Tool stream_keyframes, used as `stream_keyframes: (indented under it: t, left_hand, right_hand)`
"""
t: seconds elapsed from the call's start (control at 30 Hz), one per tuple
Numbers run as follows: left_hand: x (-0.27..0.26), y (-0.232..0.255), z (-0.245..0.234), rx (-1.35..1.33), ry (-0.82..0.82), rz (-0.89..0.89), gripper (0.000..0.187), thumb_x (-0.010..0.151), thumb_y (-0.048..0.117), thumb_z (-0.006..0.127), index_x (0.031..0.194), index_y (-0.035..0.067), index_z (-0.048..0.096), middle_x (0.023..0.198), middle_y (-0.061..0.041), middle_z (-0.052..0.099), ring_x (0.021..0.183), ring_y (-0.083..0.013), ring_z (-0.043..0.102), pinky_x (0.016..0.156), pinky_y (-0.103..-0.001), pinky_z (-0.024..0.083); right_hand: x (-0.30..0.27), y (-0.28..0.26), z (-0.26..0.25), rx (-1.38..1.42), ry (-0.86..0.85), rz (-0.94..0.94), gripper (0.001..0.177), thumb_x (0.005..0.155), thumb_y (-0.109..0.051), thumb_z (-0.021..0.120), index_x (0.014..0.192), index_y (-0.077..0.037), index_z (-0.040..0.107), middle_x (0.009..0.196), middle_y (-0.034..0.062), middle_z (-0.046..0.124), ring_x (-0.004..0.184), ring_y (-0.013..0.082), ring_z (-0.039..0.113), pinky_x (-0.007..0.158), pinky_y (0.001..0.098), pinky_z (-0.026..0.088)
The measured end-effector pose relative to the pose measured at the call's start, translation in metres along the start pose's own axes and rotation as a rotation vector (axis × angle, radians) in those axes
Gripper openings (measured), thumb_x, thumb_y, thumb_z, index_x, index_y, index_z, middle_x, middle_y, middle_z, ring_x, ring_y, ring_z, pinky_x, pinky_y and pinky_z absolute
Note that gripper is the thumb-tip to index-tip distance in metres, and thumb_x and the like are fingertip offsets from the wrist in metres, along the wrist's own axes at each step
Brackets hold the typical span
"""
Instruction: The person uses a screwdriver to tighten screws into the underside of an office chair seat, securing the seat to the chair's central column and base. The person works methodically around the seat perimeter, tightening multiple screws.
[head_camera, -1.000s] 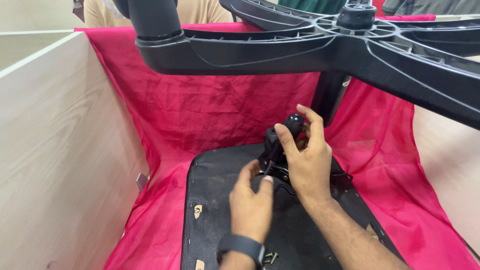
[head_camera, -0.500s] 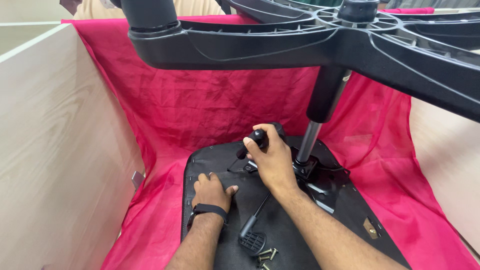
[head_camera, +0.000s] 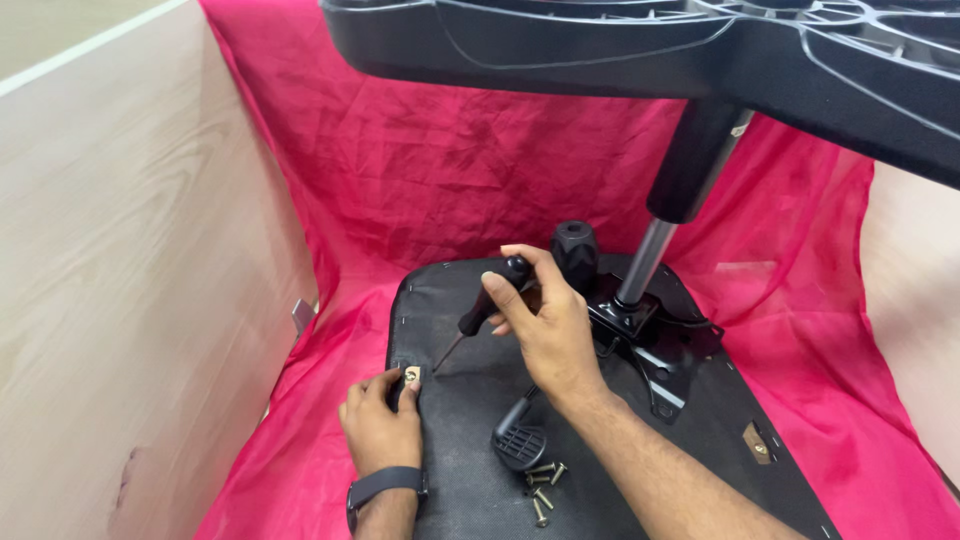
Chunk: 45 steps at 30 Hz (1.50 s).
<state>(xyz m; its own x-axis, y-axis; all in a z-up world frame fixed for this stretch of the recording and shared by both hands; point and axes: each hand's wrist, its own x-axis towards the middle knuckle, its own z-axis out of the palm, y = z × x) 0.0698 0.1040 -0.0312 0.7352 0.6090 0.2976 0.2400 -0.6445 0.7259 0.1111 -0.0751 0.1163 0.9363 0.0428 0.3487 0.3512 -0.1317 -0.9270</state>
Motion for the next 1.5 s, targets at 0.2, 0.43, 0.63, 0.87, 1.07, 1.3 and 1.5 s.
stream_keyframes:
  t: [0.2,0.43,0.63,0.87,1.07,1.3,1.5]
  left_hand:
    - [0.009,0.013,-0.011,-0.072,-0.055,-0.172,0.028,0.080,0.031,0.083,0.105,0.019,0.082,0.103,-0.011,0.069,0.101,-0.0262,0.065,0.092,-0.041,0.053]
    - [0.007,0.025,-0.012,0.165,-0.024,-0.143,0.024,0.079,0.042,0.082,0.098,0.029,0.084,0.111,0.000,0.068,0.107,-0.0242,0.062,0.091,-0.042,0.052]
    - [0.006,0.032,-0.014,0.270,-0.039,-0.127,0.021,0.082,0.046,0.077,0.098,0.033,0.082,0.111,0.003,0.066,0.110,-0.0212,0.061,0.091,-0.044,0.049]
    - [0.006,0.029,-0.012,0.311,-0.045,-0.109,0.019,0.086,0.046,0.074,0.097,0.031,0.080,0.105,0.003,0.064,0.108,-0.0201,0.061,0.090,-0.045,0.048]
    - [0.010,0.025,-0.009,0.307,-0.029,-0.040,0.020,0.084,0.045,0.076,0.096,0.030,0.081,0.104,0.003,0.065,0.106,-0.0204,0.062,0.091,-0.044,0.048]
    - [0.010,0.021,-0.009,0.263,-0.048,-0.058,0.019,0.083,0.042,0.077,0.098,0.031,0.081,0.105,0.004,0.066,0.106,-0.0199,0.062,0.092,-0.042,0.048]
    - [0.009,0.027,-0.011,0.327,-0.044,-0.034,0.022,0.083,0.045,0.076,0.099,0.030,0.081,0.110,0.004,0.065,0.108,-0.0183,0.061,0.093,-0.043,0.047]
  right_hand:
    - [-0.006,-0.006,0.020,-0.019,-0.081,-0.035,0.039,0.095,-0.029,0.070,0.127,-0.008,0.062,0.086,0.0038,0.070,0.071,0.0108,0.073,0.062,0.0257,0.060]
    - [-0.012,-0.016,0.028,-0.078,-0.189,-0.167,0.041,0.096,-0.027,0.069,0.131,-0.008,0.059,0.100,0.0060,0.071,0.081,0.0134,0.074,0.068,0.0278,0.061]
    - [-0.007,-0.026,0.028,-0.118,-0.224,-0.105,0.041,0.098,-0.029,0.066,0.133,-0.010,0.056,0.107,0.0074,0.068,0.086,0.0132,0.073,0.073,0.0295,0.064]
    - [-0.007,-0.029,0.029,-0.214,-0.239,-0.195,0.047,0.098,-0.031,0.065,0.142,-0.015,0.056,0.100,0.0064,0.067,0.082,0.0163,0.071,0.074,0.0323,0.059]
    - [0.001,-0.034,0.031,-0.314,-0.223,-0.200,0.047,0.093,-0.035,0.071,0.135,-0.015,0.062,0.091,0.0064,0.066,0.077,0.0170,0.068,0.068,0.0339,0.058]
    - [-0.001,-0.037,0.035,-0.314,-0.150,-0.217,0.046,0.086,-0.034,0.079,0.123,-0.010,0.068,0.092,0.0073,0.066,0.076,0.0174,0.068,0.067,0.0334,0.057]
    - [0.011,-0.040,0.041,-0.420,-0.166,-0.186,0.053,0.086,-0.035,0.076,0.134,-0.014,0.063,0.087,0.0074,0.061,0.073,0.0196,0.064,0.065,0.0368,0.055]
